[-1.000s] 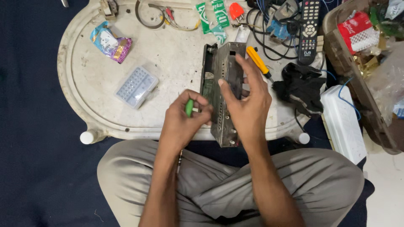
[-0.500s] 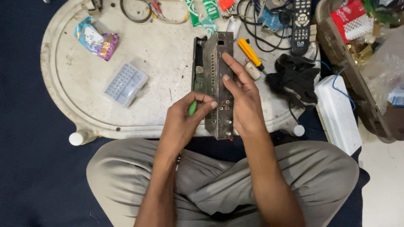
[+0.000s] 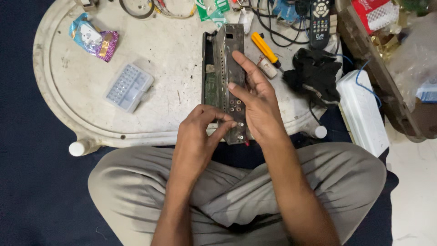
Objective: The person disassembles a small black electronic device using a green screwdriver, removes screws, and manipulates internal components. The person then reassembles the device by inserting screws and tightening them.
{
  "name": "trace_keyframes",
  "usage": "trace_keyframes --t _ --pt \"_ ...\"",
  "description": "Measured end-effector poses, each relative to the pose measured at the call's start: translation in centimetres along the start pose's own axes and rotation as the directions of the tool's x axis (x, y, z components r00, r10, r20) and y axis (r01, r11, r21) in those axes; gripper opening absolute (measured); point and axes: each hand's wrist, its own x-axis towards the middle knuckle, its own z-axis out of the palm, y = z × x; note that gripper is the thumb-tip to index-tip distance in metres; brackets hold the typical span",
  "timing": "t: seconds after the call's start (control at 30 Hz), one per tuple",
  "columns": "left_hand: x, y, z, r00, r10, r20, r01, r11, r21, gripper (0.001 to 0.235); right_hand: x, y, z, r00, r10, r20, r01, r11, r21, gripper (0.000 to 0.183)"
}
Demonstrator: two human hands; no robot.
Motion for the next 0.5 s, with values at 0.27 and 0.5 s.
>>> trace_keyframes --t 0.27,0.5 --pt "-0.9 1.6 1.1 0.99 0.09 -0.107 -0.076 0.989 0.13 0.012 -0.4 -0.6 0.5 1.0 0.004 -0.014 -0.005 0.996 -0.086 0.057" --pt "-0.7 1.3 1.5 0.994 0.05 -0.101 -0.032 0.984 0.173 0.015 -2.1 -1.1 -1.4 0.992 0.108 0.064 -0.092 0.972 -0.215 0.059"
